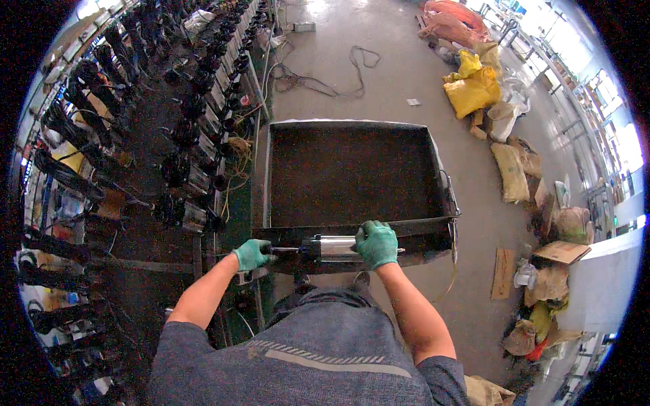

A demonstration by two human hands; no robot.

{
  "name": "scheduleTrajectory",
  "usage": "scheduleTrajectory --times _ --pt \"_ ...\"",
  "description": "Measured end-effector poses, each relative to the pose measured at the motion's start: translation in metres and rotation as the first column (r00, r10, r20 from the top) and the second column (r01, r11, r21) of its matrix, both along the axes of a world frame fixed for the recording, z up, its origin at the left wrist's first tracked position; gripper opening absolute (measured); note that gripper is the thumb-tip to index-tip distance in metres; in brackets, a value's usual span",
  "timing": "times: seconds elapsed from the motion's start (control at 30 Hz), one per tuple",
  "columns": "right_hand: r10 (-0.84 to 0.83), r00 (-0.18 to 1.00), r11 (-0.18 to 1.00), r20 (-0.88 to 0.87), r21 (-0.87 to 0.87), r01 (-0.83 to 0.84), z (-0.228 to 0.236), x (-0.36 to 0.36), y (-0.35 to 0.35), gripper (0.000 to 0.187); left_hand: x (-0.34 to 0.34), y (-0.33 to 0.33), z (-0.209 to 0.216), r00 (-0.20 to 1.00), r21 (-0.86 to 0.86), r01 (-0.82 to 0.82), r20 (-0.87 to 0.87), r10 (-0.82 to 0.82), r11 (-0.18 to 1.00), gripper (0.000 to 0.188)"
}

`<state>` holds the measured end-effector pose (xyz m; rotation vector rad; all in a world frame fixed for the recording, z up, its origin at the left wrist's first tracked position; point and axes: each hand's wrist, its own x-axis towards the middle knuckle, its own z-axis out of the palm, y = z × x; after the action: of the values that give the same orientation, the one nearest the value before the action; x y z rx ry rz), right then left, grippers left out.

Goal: The person repeatedly picks up a cylindrical mechanical component from a metal tray and places it onto a rack filled with similar units. They handle the component with gloved hands, adjusting its orientation before setting it down on the rack.

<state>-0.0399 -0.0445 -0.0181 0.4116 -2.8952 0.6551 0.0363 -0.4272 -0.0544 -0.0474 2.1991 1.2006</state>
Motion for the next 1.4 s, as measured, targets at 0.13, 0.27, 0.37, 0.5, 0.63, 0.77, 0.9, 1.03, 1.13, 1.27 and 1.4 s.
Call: scheduleTrajectory --times 0.13,0.27,0.37,0.5,0.63,0.77,0.9,1.03,1.13,1.27,1.4 --pt "-0.02 1.0 1.0 0.009 0.014 0.02 -0.001 0.0 0.004 0.016 0.017 0.007 -0.019 0.856 -0.597 0.08 -0.369 -0.362 0.798 0.047" --pt "-0.015 1.0 1.0 0.027 0.022 0.014 -0.003 0.0 0.001 0.017 0.015 0.01 -0.024 0.925 -0.517 0.022 -0.315 -0.214 0.856 0.037" --pt "-0.015 1.0 1.0 0.021 0.021 0.015 -0.001 0.0 0.003 0.018 0.0 0.009 -0.006 0.99 -0.102 -0.068 0.117 0.08 0.992 0.034" --pt "-0.022 1.0 0.999 0.015 0.032 0.021 0.002 0.001 0.003 0.018 0.006 0.006 -0.016 0.837 0.162 -0.457 0.412 0.36 0.875 0.027" --pt "-0.02 0.999 1.0 0.032 0.007 0.02 0.005 0.001 -0.001 0.017 0.024 0.019 -0.051 0.878 0.249 -0.308 -0.298 0.375 0.918 0.03" --pt "-0.032 0.999 0.999 0.041 0.021 0.032 0.003 0.001 0.002 0.018 0.025 0.023 -0.05 0.823 -0.129 -0.276 -0.543 0.165 0.952 0.035" --pt "-0.025 1.0 1.0 0.017 0.014 0.024 0.002 0.0 0.002 0.018 0.013 0.015 -0.025 0.951 -0.377 -0.168 -0.304 0.05 0.911 0.065" --pt "-0.02 1.0 1.0 0.02 0.006 0.02 0.001 0.001 0.004 0.017 -0.009 0.017 -0.008 0.584 -0.033 -0.655 0.612 0.533 0.755 0.064" --pt "-0.012 1.0 1.0 0.022 0.01 0.012 0.001 0.0 0.002 0.016 -0.008 0.025 0.002 0.458 -0.052 -0.73 0.703 0.545 0.681 0.062" --pt "-0.008 1.0 1.0 0.014 0.006 0.008 0.003 0.0 0.001 0.016 0.003 0.008 -0.018 0.533 0.206 -0.751 0.75 0.391 0.628 0.042" --pt "-0.013 1.0 1.0 0.019 0.015 0.013 0.0 -0.001 0.002 0.017 0.019 0.015 -0.033 0.889 0.539 -0.454 0.216 0.404 0.709 0.022"
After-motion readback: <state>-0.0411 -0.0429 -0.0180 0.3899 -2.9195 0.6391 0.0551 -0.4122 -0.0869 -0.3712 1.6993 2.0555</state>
